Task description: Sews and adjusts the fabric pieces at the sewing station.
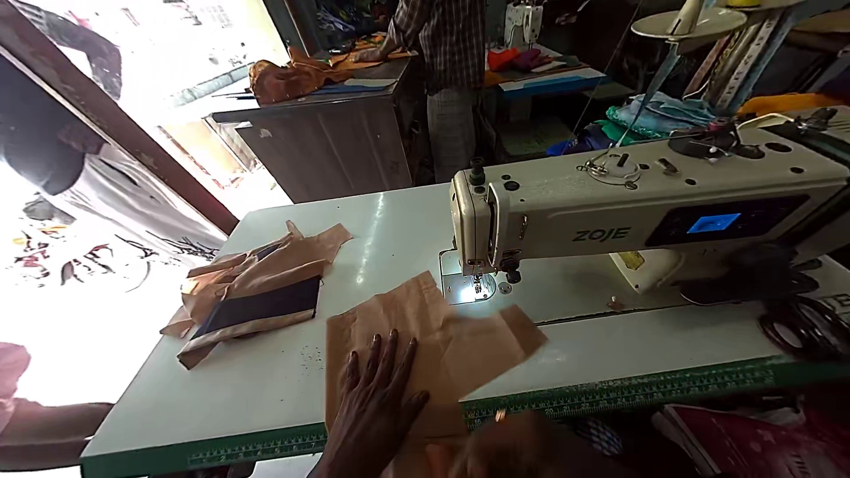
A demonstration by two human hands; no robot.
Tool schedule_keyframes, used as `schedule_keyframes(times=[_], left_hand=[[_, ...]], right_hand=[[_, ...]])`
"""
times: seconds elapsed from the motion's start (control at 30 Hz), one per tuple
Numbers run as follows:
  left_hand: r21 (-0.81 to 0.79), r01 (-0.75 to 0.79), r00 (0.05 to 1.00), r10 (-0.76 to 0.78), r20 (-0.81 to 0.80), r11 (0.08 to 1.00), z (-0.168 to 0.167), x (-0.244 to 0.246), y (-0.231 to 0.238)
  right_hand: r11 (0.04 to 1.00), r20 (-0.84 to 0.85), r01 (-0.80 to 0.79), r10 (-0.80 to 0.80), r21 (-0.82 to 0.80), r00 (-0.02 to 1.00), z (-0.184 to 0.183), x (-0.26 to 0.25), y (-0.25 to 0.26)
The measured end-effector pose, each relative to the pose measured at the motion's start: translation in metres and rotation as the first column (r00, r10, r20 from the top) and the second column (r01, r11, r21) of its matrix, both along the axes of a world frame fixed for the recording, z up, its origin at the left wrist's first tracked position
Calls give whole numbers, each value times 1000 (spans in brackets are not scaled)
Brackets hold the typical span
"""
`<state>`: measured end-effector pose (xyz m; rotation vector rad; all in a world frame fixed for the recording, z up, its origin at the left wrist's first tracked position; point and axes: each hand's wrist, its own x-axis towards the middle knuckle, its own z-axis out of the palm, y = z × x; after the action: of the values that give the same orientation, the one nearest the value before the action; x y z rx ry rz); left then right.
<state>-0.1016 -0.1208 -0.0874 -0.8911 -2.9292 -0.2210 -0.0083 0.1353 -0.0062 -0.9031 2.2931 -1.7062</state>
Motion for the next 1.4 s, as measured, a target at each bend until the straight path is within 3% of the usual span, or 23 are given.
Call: schedule_keyframes(times=[0.1,0.23,0.33,0.47,0.6,0.7,0.73,0.8,0.87,0.9,1.0,1.17,1.27,1.33,1.4], left_hand=[[24,33,997,-31,-78,999,-5,11,-3],[-20,39,996,-41,-83,999,3,10,2],[-8,27,997,-28,-77,1000,2,5,4],[25,13,1000,-12,-27,1000,-1,2,1],[34,5,999,-4,-40,999,-4,-2,4],[36,-5,1000,6,-24,999,-3,-3,9],[38,-9,1000,10,-25,999,-3,-4,10],[20,-22,1000,22,4,1000,-1,-5,11],[1,-34,999,34,42,999,1,-4,11],[2,-36,998,36,50,999,1,-4,11],[-10,-42,994,43,99,999,5,-4,12],[-44,-59,966,68,249,997,13,-6,14],[-16,-58,955,60,290,998,16,-6,13],[158,-67,946,13,323,985,23,-6,8],[532,-60,984,-41,175,845,43,0,3]], right_hand=[[929,-188,268,-224,256,956,-23,-9,-12],[899,-363,273,-141,343,921,-54,-13,-65],[856,-459,282,-60,432,886,-78,-27,-72],[644,-522,498,-174,581,835,-92,-33,-10],[331,-548,680,-412,654,728,-90,-35,88],[147,-587,744,-523,652,618,-81,-36,104],[165,-609,764,-509,624,608,-78,-37,91],[363,-621,760,-438,540,650,-76,-37,47],[581,-582,628,-300,517,756,-81,-35,0],[622,-574,560,-209,547,792,-86,-35,-17],[593,-557,512,-126,621,821,-97,-35,-23],[417,-509,587,-291,694,810,-94,-44,81],[404,-430,559,-369,724,824,-90,-46,114],[410,-417,562,-394,718,819,-88,-45,112],[441,-442,603,-419,664,793,-88,-43,111]])
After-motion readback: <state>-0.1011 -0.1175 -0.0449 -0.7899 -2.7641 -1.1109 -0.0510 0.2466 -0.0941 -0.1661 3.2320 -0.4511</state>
